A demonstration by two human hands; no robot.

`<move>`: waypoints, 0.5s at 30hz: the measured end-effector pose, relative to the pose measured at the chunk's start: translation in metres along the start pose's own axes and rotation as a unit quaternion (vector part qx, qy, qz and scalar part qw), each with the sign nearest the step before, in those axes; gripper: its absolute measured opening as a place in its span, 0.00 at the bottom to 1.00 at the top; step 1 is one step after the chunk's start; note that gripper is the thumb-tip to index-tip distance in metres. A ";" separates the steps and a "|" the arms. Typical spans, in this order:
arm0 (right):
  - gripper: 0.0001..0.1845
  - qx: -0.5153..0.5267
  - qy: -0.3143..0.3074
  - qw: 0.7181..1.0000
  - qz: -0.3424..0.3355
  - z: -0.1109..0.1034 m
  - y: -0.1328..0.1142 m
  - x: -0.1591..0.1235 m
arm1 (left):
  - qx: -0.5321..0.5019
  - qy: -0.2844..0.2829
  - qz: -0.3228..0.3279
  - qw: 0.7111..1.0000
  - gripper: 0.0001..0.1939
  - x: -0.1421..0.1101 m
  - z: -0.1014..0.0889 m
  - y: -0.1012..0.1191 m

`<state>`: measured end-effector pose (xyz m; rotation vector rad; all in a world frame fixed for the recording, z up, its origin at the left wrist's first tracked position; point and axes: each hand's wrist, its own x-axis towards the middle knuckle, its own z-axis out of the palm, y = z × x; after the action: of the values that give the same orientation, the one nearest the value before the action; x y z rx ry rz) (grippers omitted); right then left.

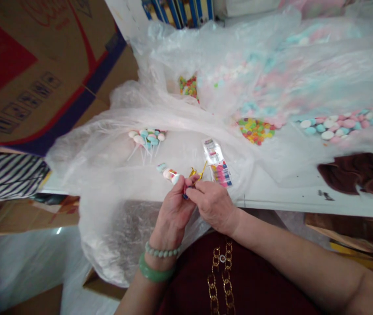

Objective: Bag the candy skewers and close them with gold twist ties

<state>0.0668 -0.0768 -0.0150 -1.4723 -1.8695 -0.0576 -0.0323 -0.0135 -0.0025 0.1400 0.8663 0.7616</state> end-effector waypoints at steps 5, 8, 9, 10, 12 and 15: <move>0.12 -0.124 -0.012 0.992 -0.021 -0.002 -0.011 0.009 | -0.006 -0.003 0.004 1.000 0.14 -0.002 0.007 -0.002; 0.14 -0.069 -0.026 0.997 0.011 0.000 -0.009 0.018 | 0.001 -0.030 -0.003 1.000 0.12 -0.006 0.009 -0.003; 0.13 0.002 -0.031 0.998 0.060 0.001 -0.006 0.020 | 0.000 -0.043 -0.013 0.999 0.12 -0.007 0.009 -0.002; 0.12 0.092 -0.040 0.987 0.122 0.002 -0.004 0.023 | 0.000 -0.058 -0.020 0.998 0.11 -0.008 0.007 -0.001; 0.10 0.267 -0.065 0.930 0.244 0.004 0.001 0.026 | 0.019 -0.092 -0.015 0.995 0.10 -0.010 0.003 0.002; 0.13 0.472 -0.119 0.789 0.374 0.007 0.007 0.026 | 0.113 -0.141 0.020 0.983 0.20 -0.013 -0.008 0.009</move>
<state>0.0670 -0.0501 -0.0080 -1.3458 -1.0100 1.2992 -0.0479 -0.0170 0.0038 0.4577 0.6789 0.6596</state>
